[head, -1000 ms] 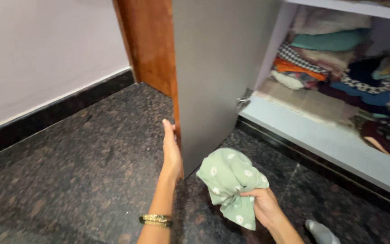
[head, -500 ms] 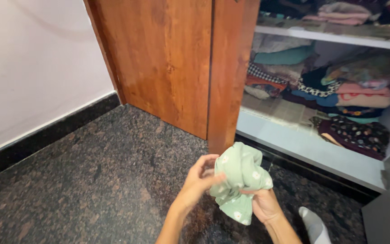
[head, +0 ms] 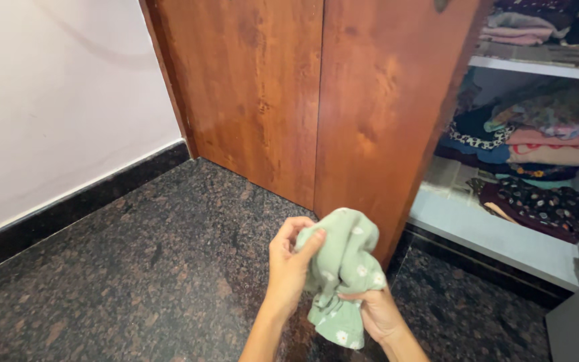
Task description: The person wipes the exterior and interior surfaces of a wooden wardrobe using a light green cloth. They clean the floor near the cabinet, the front doors, and the inside of the cabinet after opening it.
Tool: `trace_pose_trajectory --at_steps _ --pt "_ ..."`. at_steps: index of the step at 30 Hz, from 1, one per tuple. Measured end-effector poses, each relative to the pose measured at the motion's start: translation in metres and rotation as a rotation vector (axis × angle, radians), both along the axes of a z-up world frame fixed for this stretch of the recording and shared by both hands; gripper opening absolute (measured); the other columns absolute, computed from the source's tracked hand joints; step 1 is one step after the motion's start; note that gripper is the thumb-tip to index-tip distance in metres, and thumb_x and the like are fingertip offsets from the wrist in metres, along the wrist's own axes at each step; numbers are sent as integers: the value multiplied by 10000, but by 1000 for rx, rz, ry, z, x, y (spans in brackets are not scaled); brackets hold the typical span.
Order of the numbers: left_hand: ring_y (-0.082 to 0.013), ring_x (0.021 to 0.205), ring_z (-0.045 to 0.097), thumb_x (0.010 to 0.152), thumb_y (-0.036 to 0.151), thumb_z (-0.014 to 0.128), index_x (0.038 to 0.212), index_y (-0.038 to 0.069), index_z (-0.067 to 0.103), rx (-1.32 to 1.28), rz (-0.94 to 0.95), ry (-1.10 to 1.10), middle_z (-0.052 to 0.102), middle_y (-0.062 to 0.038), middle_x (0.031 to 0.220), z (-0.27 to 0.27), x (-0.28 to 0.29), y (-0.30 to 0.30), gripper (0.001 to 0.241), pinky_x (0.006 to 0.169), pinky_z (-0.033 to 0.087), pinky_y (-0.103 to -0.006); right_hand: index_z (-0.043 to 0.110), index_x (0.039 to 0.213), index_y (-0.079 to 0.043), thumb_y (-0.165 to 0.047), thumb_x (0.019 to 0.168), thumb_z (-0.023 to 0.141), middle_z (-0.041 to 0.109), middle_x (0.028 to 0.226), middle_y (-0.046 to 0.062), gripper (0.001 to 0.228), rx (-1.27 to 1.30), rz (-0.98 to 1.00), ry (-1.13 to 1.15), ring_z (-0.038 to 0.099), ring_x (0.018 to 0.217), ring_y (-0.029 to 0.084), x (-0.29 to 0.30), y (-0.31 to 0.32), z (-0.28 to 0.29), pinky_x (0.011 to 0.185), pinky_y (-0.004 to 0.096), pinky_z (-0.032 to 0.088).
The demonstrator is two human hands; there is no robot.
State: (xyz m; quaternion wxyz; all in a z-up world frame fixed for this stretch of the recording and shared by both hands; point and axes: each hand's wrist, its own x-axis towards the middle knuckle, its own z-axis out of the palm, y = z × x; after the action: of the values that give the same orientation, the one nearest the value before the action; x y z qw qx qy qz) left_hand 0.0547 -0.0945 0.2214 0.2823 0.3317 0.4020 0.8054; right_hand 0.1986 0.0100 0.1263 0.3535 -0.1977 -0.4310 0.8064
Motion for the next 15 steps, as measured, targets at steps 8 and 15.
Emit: trace_pose_trajectory --at_steps 8,15 --pt "-66 837 593 1032 256 574 985 19 679 -19 40 -140 675 -6 910 -10 -16 3 264 758 497 -239 550 1385 -13 -28 732 582 705 1298 151 654 -206 -19 267 693 1155 285 3 -4 50 977 433 511" --pt "-78 852 612 983 198 647 1031 20 691 -58 -120 -88 686 -17 916 -2 -11 -4 189 786 490 -247 607 1277 21 -16 894 676 711 1232 126 391 196 -327 51 683 1125 222 5 9 72 969 399 535"
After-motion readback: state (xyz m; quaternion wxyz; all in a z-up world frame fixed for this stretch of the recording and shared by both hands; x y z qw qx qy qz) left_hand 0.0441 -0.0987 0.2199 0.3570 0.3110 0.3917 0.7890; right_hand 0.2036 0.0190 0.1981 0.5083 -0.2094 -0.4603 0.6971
